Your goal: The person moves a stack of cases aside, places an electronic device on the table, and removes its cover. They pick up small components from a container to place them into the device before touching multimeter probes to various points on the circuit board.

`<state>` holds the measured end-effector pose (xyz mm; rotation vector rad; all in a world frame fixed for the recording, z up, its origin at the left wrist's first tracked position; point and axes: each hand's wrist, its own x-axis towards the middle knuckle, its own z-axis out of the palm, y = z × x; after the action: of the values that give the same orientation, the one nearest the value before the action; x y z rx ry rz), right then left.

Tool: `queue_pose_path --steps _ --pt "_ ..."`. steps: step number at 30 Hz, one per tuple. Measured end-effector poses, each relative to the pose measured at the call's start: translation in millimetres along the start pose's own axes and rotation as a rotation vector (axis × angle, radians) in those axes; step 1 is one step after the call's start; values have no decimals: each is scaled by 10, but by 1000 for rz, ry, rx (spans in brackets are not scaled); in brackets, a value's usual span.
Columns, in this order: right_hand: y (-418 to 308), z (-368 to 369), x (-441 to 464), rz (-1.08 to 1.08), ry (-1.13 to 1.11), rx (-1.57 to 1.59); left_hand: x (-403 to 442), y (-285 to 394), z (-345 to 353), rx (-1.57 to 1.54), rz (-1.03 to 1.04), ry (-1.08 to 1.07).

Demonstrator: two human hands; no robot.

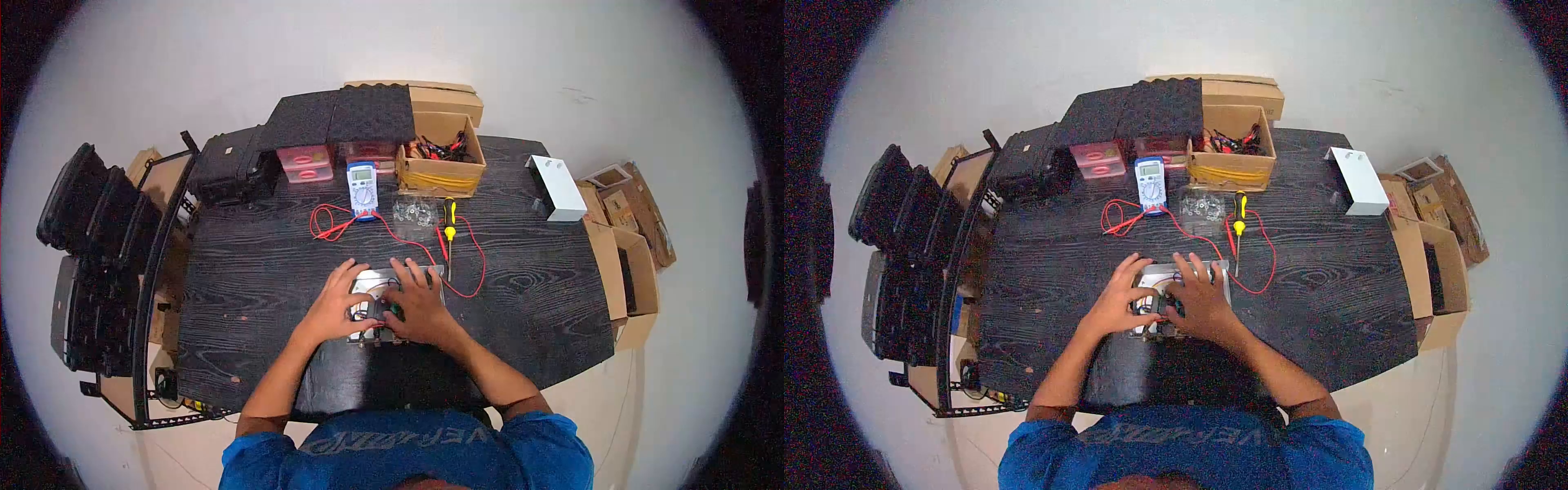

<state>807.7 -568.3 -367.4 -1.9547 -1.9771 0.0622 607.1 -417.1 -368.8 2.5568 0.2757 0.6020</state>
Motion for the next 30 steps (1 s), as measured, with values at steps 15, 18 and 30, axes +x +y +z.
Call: queue_pose_path --steps 15,18,30 --pt "6 22 -8 -32 41 8 -24 -112 50 -4 2 11" --pt "-4 12 -9 -57 53 -43 -26 -104 58 14 3 21" --pt "-17 31 -13 -72 28 -82 -30 -108 46 18 -1 26"
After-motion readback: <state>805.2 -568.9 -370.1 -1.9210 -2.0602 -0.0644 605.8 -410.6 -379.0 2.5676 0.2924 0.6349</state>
